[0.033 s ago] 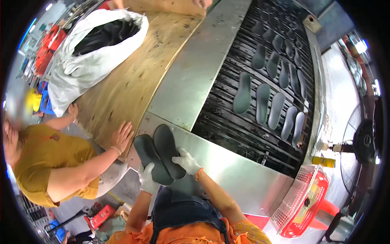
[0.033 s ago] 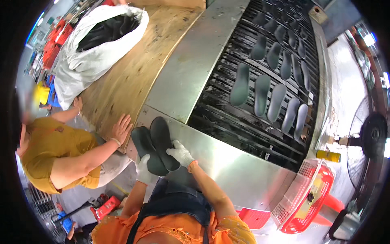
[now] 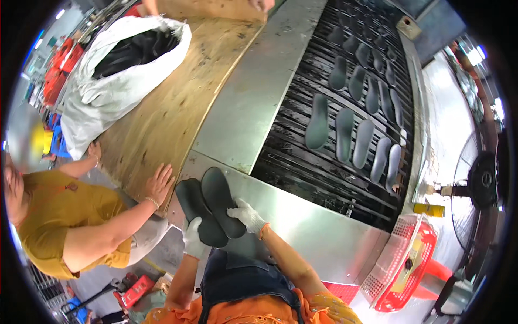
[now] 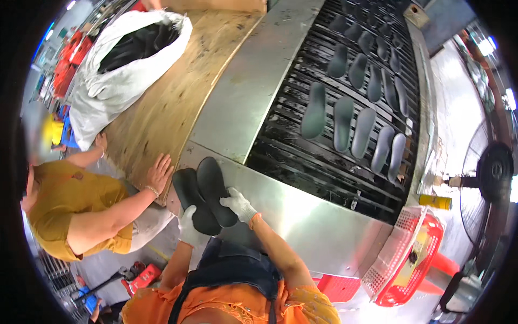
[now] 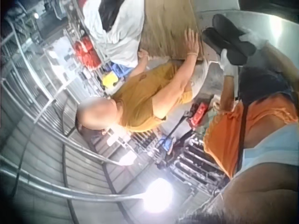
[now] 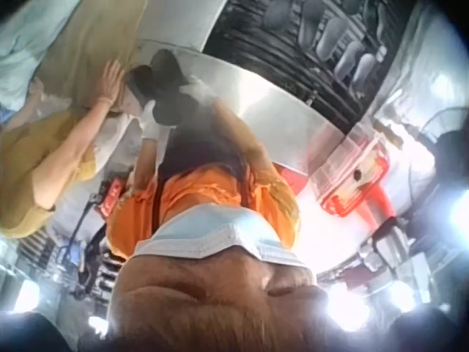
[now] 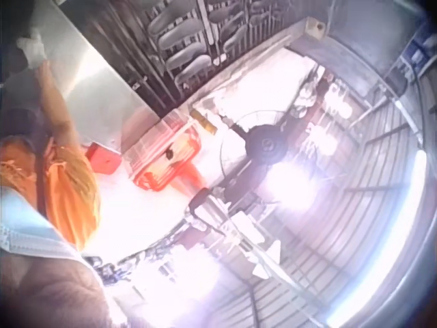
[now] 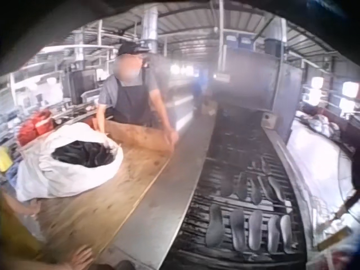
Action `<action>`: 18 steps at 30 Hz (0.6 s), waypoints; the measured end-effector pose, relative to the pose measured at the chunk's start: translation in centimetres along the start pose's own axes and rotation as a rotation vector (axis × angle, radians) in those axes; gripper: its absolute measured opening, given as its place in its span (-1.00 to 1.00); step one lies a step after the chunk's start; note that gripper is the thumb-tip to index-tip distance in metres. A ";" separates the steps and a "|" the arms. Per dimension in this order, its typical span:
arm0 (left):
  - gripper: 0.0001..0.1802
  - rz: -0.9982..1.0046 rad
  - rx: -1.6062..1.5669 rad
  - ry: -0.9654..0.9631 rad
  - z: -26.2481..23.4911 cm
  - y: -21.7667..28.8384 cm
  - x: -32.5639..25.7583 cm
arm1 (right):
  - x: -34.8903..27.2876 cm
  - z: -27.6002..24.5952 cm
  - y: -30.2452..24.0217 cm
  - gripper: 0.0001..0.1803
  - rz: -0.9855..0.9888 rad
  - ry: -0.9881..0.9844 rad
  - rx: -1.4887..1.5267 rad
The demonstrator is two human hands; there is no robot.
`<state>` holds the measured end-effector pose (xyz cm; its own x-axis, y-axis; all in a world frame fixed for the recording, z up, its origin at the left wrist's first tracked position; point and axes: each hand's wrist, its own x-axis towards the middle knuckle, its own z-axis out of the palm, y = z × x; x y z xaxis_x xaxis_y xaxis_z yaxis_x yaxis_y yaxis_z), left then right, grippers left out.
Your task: The person picks up black slippers from a large white sack and a wooden table, then places them onto a moving conveyor belt. The slippers are arranged in rows on the belt as it moves away. The person wears white gloves and works alongside a coworker who assists with the sack.
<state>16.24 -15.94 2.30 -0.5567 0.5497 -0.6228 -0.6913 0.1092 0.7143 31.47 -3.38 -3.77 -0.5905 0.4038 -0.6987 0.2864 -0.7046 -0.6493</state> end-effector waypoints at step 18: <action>-0.65 -0.566 -0.011 -0.444 6.9 -8.4 -2.0 | -11.8 -9.9 4.5 -0.30 -0.224 -0.150 0.892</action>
<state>26.34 -12.24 -0.19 0.1271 0.6964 -0.7063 -0.8243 0.4702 0.3154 47.17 -5.53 -1.44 -0.6713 0.5484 -0.4986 -0.4946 -0.8325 -0.2496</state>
